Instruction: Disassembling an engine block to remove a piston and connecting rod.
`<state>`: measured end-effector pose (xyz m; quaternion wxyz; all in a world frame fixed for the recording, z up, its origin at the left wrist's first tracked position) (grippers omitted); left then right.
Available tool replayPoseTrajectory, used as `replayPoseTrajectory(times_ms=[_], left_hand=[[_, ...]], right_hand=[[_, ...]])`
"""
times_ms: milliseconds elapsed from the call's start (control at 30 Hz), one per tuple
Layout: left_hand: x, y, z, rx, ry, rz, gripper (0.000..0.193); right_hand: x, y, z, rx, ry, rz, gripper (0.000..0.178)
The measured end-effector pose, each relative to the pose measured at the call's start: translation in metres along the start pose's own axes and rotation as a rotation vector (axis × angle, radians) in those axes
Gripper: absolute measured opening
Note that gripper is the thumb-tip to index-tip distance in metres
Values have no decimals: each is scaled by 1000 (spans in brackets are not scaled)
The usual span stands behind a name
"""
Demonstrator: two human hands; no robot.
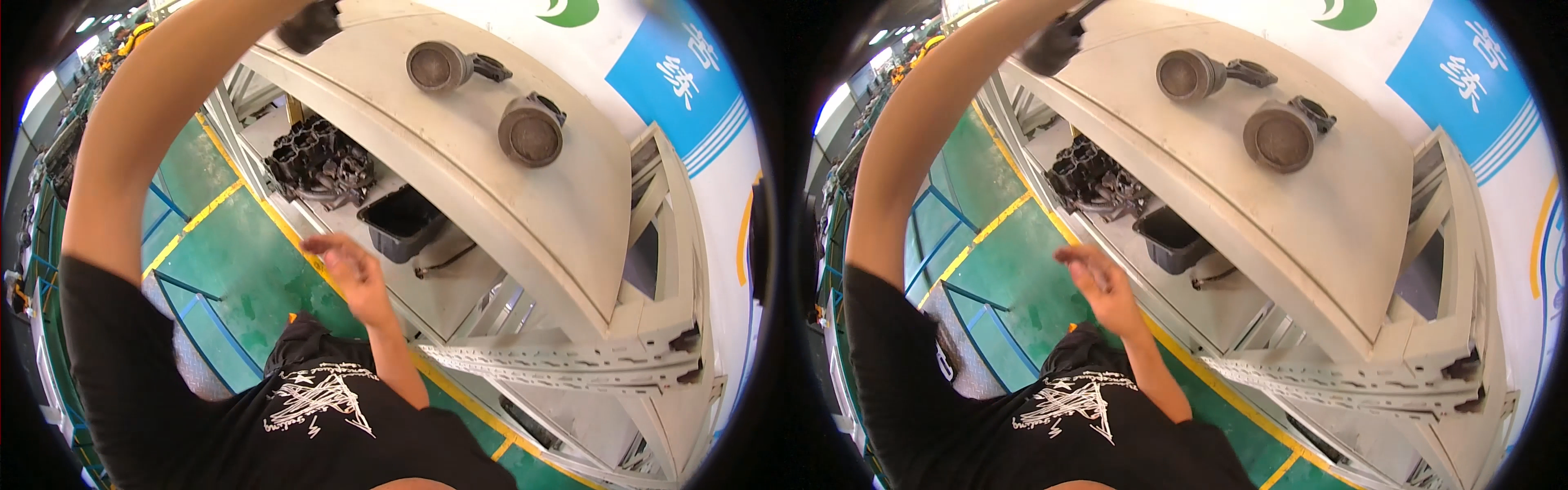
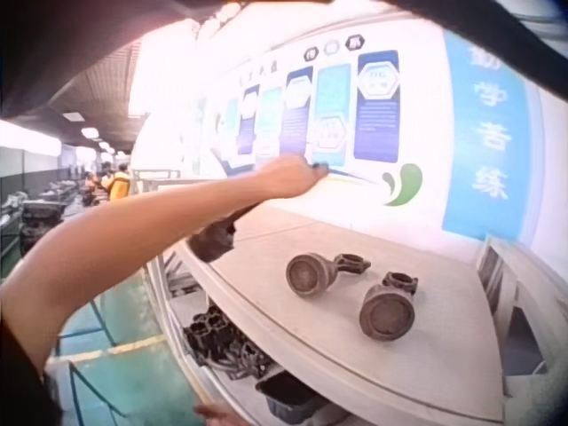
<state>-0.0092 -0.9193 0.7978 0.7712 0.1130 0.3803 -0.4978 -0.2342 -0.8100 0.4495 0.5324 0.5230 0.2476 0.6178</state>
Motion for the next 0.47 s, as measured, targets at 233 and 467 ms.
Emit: replayPoseTrajectory(times_ms=[233,467], left_hand=[[157,54,81,-97,252,145,61],[250,74,93,-50,447,382,69]], right_hand=[[-54,-14,-36,8,-320,-112,23],[-97,-29,-49,31,-566,-107,26]])
Point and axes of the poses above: each hand's wrist, its own z-axis towards the middle knuckle, its own x-axis out of the palm, y = z × x, the point moved 3 cm from there along z, towards the middle knuckle, and after that the axes turned 3 degrees about -y, right-handed, at the moved point
